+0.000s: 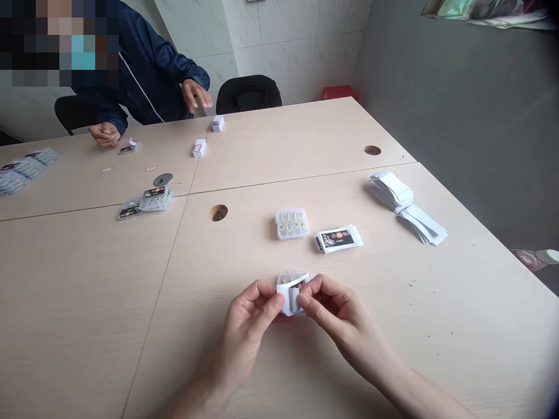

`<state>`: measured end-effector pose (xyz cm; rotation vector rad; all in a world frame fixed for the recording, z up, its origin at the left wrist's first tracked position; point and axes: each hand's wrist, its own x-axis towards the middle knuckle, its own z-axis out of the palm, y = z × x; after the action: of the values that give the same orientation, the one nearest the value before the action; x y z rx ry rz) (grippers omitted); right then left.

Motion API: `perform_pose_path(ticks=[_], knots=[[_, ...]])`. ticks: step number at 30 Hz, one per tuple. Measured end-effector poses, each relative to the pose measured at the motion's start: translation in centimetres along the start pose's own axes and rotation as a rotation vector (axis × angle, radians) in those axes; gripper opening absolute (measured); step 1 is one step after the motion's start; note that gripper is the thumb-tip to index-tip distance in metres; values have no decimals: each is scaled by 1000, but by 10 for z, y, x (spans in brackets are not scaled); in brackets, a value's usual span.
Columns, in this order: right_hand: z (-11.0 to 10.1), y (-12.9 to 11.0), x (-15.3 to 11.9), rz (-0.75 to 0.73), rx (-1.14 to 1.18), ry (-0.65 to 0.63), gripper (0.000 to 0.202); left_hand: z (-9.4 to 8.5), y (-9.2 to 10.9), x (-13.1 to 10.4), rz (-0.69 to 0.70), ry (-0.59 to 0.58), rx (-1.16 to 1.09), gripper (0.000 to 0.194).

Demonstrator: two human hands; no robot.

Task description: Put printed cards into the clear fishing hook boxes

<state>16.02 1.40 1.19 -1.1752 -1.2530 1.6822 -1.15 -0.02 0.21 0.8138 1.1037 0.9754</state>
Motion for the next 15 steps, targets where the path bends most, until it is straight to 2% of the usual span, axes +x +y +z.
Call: perform_pose_path(ticks=[11,15], knots=[[0,0,-3,14,41,-17,29,-1,1,-2,11,4,49,21],[1,-1,-3,6,49,-23,30,0,3,-2,0,-6,22,15]])
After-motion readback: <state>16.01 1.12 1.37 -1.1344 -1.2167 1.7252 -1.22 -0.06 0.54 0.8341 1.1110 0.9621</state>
